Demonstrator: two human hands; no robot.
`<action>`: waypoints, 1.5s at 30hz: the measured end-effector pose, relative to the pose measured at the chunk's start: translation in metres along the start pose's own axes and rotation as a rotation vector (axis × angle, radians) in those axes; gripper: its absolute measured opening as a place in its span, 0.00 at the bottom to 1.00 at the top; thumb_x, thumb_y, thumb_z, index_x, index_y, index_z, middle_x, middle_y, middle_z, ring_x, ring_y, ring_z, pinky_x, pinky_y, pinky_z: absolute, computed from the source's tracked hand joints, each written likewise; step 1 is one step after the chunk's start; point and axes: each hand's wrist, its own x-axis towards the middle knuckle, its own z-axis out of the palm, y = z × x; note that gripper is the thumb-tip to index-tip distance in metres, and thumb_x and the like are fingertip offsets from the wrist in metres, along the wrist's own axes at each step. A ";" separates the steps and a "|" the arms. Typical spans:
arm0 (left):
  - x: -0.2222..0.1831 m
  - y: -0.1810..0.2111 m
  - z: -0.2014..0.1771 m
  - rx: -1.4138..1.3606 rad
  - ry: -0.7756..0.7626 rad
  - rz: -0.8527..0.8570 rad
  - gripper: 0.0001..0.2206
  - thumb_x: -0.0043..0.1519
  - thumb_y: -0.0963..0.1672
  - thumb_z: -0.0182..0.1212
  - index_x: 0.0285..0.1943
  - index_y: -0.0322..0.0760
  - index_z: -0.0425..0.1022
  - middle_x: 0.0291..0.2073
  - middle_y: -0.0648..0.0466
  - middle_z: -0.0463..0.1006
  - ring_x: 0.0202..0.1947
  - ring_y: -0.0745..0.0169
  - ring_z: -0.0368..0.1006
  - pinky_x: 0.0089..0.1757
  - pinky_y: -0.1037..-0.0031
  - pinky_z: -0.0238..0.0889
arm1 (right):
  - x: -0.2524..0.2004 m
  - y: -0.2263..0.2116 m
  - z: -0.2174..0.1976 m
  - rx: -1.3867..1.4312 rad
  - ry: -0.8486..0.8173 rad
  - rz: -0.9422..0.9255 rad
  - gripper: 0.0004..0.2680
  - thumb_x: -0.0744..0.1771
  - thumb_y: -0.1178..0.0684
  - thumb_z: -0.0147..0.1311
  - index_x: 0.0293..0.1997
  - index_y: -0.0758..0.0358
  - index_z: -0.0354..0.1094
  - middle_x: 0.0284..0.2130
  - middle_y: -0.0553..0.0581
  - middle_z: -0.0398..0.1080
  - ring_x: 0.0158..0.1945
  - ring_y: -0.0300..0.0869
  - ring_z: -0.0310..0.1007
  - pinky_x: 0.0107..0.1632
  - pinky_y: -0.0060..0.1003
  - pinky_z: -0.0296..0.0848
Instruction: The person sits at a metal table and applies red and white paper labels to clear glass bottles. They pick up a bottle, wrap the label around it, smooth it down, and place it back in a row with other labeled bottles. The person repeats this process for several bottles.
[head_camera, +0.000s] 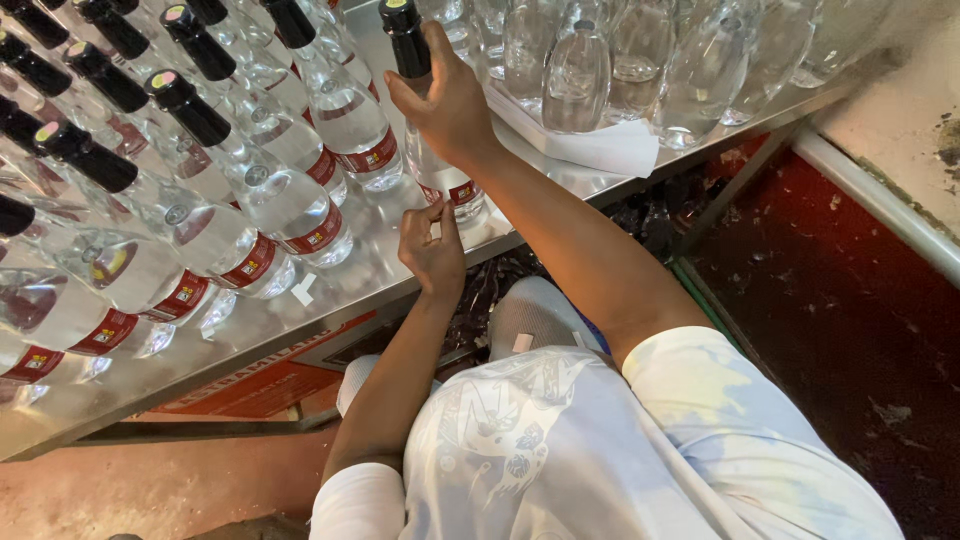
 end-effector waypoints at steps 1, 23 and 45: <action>0.000 -0.002 0.002 0.016 -0.003 -0.001 0.02 0.61 0.36 0.67 0.36 0.29 0.79 0.31 0.50 0.78 0.36 0.59 0.77 0.41 0.70 0.72 | 0.001 0.003 0.001 -0.027 0.021 -0.022 0.08 0.69 0.48 0.54 0.47 0.52 0.56 0.23 0.46 0.62 0.28 0.36 0.62 0.35 0.37 0.61; 0.002 -0.014 -0.005 0.364 -0.380 0.110 0.12 0.59 0.41 0.71 0.47 0.34 0.74 0.39 0.49 0.76 0.43 0.49 0.71 0.41 0.61 0.66 | 0.000 -0.006 0.000 -0.027 0.039 0.008 0.08 0.68 0.49 0.55 0.45 0.52 0.57 0.27 0.45 0.63 0.37 0.35 0.82 0.38 0.33 0.64; 0.029 -0.038 -0.066 0.547 -0.460 -0.289 0.25 0.50 0.51 0.83 0.39 0.40 0.65 0.36 0.53 0.73 0.34 0.57 0.70 0.35 0.63 0.62 | -0.004 -0.005 0.062 -0.089 -0.021 0.052 0.15 0.67 0.39 0.53 0.53 0.51 0.55 0.35 0.48 0.80 0.34 0.40 0.81 0.32 0.38 0.71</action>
